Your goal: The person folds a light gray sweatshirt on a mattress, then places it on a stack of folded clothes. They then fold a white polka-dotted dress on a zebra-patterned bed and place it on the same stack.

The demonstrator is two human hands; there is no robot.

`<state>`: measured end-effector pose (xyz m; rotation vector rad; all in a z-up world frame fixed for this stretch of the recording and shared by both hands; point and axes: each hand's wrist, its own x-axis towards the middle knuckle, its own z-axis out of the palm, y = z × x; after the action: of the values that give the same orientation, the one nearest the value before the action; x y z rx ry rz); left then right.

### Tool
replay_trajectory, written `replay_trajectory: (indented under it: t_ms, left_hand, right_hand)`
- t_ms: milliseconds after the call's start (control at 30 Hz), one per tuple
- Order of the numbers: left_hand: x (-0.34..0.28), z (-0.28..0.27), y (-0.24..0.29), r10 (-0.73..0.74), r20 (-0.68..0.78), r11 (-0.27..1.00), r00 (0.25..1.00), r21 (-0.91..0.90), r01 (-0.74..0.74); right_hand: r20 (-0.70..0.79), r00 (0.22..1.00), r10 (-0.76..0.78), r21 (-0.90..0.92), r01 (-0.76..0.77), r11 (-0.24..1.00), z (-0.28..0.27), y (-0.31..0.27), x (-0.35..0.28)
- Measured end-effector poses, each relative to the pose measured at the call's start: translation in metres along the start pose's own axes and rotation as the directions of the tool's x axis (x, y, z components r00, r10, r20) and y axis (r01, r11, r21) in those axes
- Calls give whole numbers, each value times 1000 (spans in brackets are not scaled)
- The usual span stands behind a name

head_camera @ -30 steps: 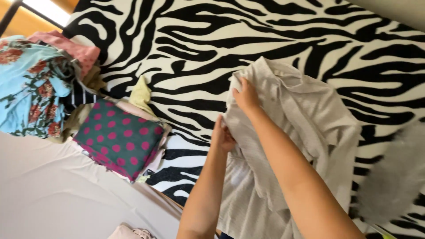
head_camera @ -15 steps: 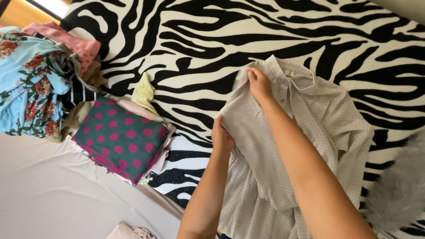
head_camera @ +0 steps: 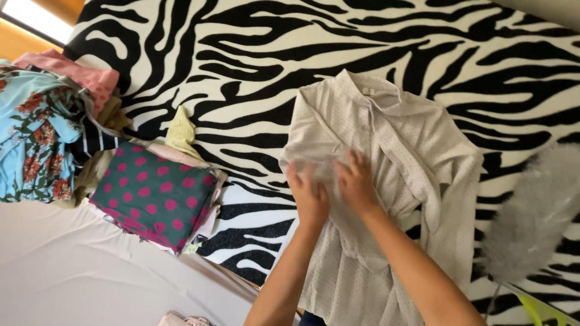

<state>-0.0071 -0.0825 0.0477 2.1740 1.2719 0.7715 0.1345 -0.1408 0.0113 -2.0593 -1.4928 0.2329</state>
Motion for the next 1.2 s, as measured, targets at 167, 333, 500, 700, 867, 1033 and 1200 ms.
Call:
replay_trajectory:
  t_ms: [167, 333, 500, 700, 867, 1033, 1200]
  left_hand:
    - [-30, 8, 9, 195, 354, 965, 915, 99, -244]
    - [-43, 0, 26, 185, 428, 963, 885, 103, -251]
    - [-90, -22, 70, -23, 178, 1000, 984, -15, 26]
    - [-179, 1, 30, -544, 299, 723, 784, -306, 619]
    - [-205, 16, 13, -570, 524, 489, 633, -402, 774]
    - [-196, 10, 20, -536, 376, 440, 755, -639, 631]
    - [-179, -24, 68, -609, 445, 335, 657, -606, 721]
  right_hand:
    - [-181, 974, 135, 136, -111, 984, -24, 11, -51]
    - [-8, 924, 382, 358, -354, 864, -59, -8, -112]
    - [336, 745, 576, 268, -662, 700, -84, -2, -126]
    - [549, 671, 499, 750, -659, 59, -43, 57, -159]
    - [767, 515, 382, 476, -857, 200, -93, 30, -162]
    - [822, 485, 298, 496, -867, 42, -79, 29, -185]
    - [779, 514, 359, 613, -747, -259, -60, 31, -195]
